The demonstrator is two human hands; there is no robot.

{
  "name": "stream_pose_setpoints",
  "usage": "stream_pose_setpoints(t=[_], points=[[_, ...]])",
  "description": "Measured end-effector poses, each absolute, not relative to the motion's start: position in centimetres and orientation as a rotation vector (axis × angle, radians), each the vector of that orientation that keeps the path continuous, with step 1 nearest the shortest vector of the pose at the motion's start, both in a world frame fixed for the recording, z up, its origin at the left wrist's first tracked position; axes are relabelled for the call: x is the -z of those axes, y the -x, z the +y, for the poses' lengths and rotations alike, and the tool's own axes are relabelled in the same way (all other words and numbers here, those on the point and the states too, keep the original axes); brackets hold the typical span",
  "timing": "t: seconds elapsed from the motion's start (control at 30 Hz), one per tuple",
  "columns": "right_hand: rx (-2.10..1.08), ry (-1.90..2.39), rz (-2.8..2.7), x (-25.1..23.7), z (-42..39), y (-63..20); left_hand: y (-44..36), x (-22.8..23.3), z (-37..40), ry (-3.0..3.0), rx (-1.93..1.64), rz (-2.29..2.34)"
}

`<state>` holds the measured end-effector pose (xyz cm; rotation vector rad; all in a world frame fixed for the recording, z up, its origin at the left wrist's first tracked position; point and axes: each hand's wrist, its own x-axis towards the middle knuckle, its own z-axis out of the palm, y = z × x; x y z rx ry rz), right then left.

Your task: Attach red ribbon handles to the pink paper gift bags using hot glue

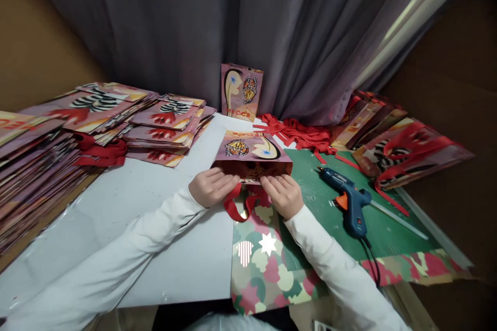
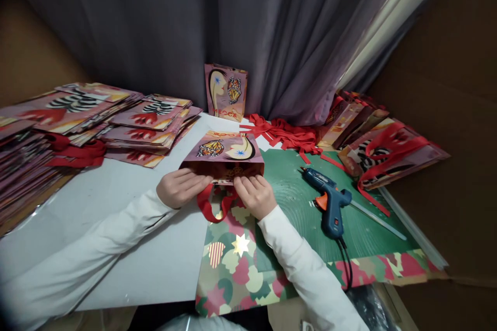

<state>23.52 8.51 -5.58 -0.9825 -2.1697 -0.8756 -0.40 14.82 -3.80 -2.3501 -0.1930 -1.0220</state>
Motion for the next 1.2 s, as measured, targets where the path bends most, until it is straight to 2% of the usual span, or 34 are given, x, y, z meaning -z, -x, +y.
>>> stream_pose_setpoints(t=[0.3, 0.73, 0.87, 1.07, 1.2], points=[[0.655, 1.019, -2.237, 2.6, 6.7, -24.3, 1.6, 1.7, 14.4, 2.436, 0.971, -0.159], [0.707, 0.968, -2.157, 1.9, 6.0, -24.1, 1.2, 0.6, 12.5, 2.415, 1.052, -0.302], [0.627, 1.143, -2.243, 0.9, 5.3, -23.6, 0.9, -0.5, 12.4, 2.503, 0.930, -0.328], [0.742, 1.253, -2.341, 1.0, 5.3, -21.4, -1.3, 0.0, 10.8, 2.450, 0.645, -0.552], [0.779, 1.255, -2.307, 1.6, 5.6, -20.6, -1.9, 1.2, 10.2, 2.435, 0.672, -0.639]])
